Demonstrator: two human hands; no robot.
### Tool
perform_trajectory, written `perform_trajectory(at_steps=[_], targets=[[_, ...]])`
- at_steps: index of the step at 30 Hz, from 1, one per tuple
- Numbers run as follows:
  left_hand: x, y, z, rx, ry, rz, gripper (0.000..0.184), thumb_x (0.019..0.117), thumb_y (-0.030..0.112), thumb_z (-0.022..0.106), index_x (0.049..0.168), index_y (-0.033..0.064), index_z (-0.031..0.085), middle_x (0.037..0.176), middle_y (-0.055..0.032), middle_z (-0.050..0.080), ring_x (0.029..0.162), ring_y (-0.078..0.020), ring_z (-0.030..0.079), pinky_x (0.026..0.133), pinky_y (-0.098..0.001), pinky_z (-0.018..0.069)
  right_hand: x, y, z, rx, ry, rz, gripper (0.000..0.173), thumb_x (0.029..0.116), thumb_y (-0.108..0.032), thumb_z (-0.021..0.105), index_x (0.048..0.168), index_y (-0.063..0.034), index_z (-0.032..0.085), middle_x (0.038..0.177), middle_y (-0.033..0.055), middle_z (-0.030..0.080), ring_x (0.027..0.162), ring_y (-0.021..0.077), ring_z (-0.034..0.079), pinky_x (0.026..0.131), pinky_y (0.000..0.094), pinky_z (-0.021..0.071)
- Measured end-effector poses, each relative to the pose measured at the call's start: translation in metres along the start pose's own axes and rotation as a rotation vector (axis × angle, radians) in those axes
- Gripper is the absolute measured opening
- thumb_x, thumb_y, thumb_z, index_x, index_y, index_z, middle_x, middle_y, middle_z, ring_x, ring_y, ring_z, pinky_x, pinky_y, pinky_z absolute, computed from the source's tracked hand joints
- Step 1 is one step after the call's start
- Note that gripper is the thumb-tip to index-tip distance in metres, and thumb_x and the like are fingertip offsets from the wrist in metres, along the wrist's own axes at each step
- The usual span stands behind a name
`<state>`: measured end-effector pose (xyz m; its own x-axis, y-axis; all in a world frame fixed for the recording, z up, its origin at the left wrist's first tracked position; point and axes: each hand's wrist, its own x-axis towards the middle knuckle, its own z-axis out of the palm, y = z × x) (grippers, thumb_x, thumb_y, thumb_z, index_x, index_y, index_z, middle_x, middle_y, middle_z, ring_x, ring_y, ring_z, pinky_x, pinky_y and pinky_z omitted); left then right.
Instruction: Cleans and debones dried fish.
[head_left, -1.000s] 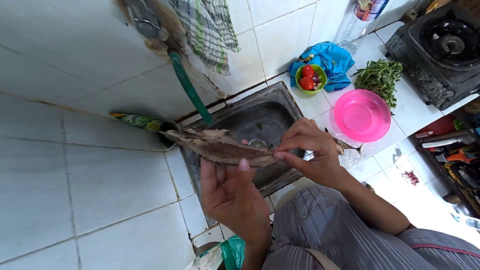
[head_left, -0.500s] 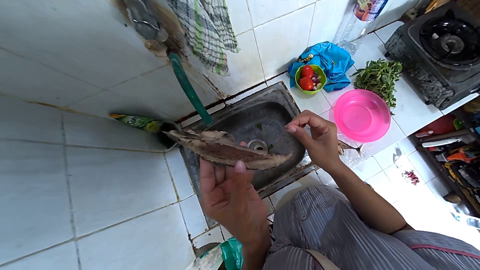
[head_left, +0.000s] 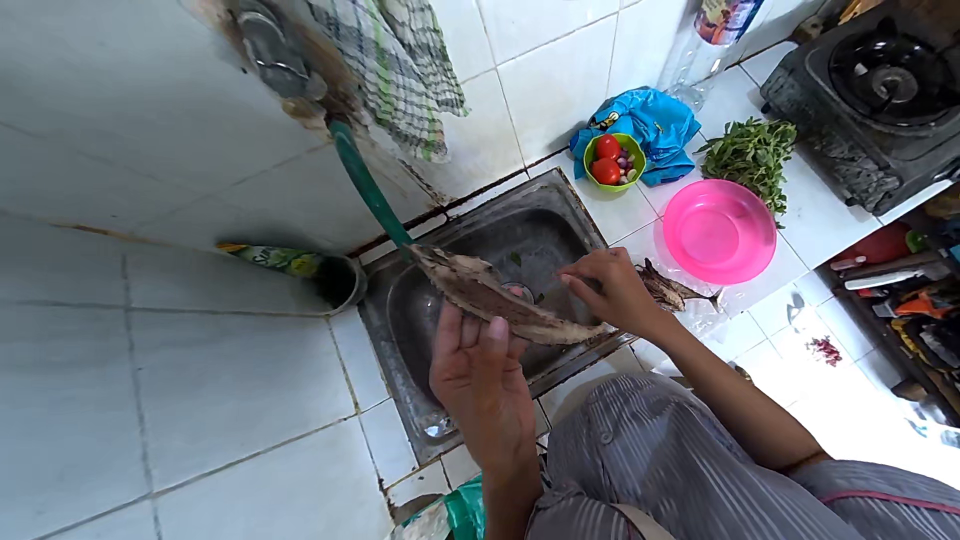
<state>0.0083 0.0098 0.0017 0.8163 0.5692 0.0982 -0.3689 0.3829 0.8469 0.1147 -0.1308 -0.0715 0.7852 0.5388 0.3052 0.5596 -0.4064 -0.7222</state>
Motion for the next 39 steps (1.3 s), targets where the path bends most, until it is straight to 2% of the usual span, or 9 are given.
perform_trajectory(at_steps=[6,9,12,17,22,27,32,36,39], targets=[[0.001,-0.009,0.008,0.052,0.003,-0.072,0.034,0.0931,-0.005,0.057,0.122,0.0104,0.065,0.103,0.0024,0.077,0.091,-0.0105,0.075,0.079,-0.028,0.0637,-0.006,-0.011,-0.016,0.018,0.162,0.004,0.008,0.0836,-0.007,0.078,0.091,-0.0055,0.079,0.095,0.0095,0.075,0.091,0.0261,0.068,0.087,0.0532,0.0456],[0.001,-0.011,0.011,0.083,0.007,-0.095,0.038,0.0932,-0.011,0.051,0.124,0.0076,0.061,0.101,0.0019,0.077,0.089,-0.0108,0.075,0.077,-0.0278,0.064,-0.009,-0.018,-0.024,0.166,0.181,0.012,0.01,0.0849,-0.004,0.073,0.094,-0.0034,0.078,0.094,0.007,0.075,0.089,0.0197,0.067,0.083,0.0458,0.0472],[0.002,-0.018,0.014,0.127,0.033,-0.126,0.037,0.0935,-0.011,0.05,0.125,0.007,0.058,0.103,0.0031,0.077,0.09,-0.0096,0.075,0.077,-0.027,0.0637,-0.014,-0.03,-0.035,0.38,0.126,0.048,0.016,0.0944,-0.011,0.066,0.104,-0.0016,0.075,0.096,0.002,0.073,0.093,0.0044,0.066,0.087,0.0243,0.0549],[0.008,-0.037,0.017,0.19,0.077,-0.232,0.026,0.1026,-0.003,0.042,0.124,0.0032,0.056,0.102,-0.0001,0.073,0.086,-0.0096,0.074,0.073,-0.027,0.064,-0.021,-0.033,-0.033,0.377,0.059,0.009,0.026,0.0907,-0.017,0.074,0.11,0.0002,0.073,0.097,0.0055,0.071,0.093,0.0091,0.066,0.085,0.028,0.0545],[0.008,-0.051,0.021,0.201,0.052,-0.281,0.026,0.1027,-0.003,0.045,0.125,0.0029,0.056,0.103,0.0003,0.073,0.084,-0.007,0.073,0.071,-0.0236,0.0621,-0.026,-0.03,-0.028,0.199,0.074,0.114,0.028,0.0852,-0.021,0.081,0.103,-0.0001,0.076,0.102,0.0123,0.071,0.094,0.0229,0.067,0.082,0.044,0.054],[0.012,-0.065,0.021,0.264,-0.036,-0.29,0.024,0.1027,0.002,0.048,0.126,0.0022,0.055,0.105,-0.0001,0.072,0.092,-0.0087,0.072,0.078,-0.0271,0.0622,-0.03,-0.021,-0.023,0.145,0.148,0.158,0.022,0.0829,-0.015,0.081,0.097,0.0018,0.075,0.096,0.0138,0.071,0.088,0.0246,0.068,0.079,0.0437,0.055],[0.025,-0.088,0.025,0.488,-0.137,-0.292,0.01,0.1033,0.01,0.056,0.107,0.005,0.064,0.088,0.0076,0.071,0.082,-0.0002,0.069,0.077,-0.022,0.0588,-0.043,-0.005,-0.032,0.332,0.115,0.36,0.024,0.0843,-0.009,0.081,0.102,0.0053,0.075,0.093,0.015,0.075,0.084,0.0178,0.07,0.079,0.0334,0.0573],[0.027,-0.095,0.032,0.63,-0.393,-0.477,0.049,0.1026,0.017,0.059,0.146,-0.0014,0.048,0.138,-0.0154,0.06,0.119,-0.0182,0.063,0.097,-0.0368,0.0546,-0.055,0.031,-0.059,0.565,0.084,0.633,0.024,0.0914,-0.008,0.073,0.111,0.0048,0.071,0.09,0.0073,0.071,0.074,0.0056,0.061,0.07,0.0258,0.0539],[0.025,-0.1,0.03,0.657,-0.396,-0.478,0.055,0.1025,0.018,0.06,0.151,0.001,0.041,0.145,-0.0177,0.055,0.123,-0.023,0.062,0.098,-0.0402,0.054,-0.057,0.084,-0.092,0.491,0.216,0.699,0.022,0.0961,-0.007,0.066,0.113,0.0067,0.069,0.095,0.0085,0.071,0.082,0.0066,0.065,0.08,0.0285,0.056]])
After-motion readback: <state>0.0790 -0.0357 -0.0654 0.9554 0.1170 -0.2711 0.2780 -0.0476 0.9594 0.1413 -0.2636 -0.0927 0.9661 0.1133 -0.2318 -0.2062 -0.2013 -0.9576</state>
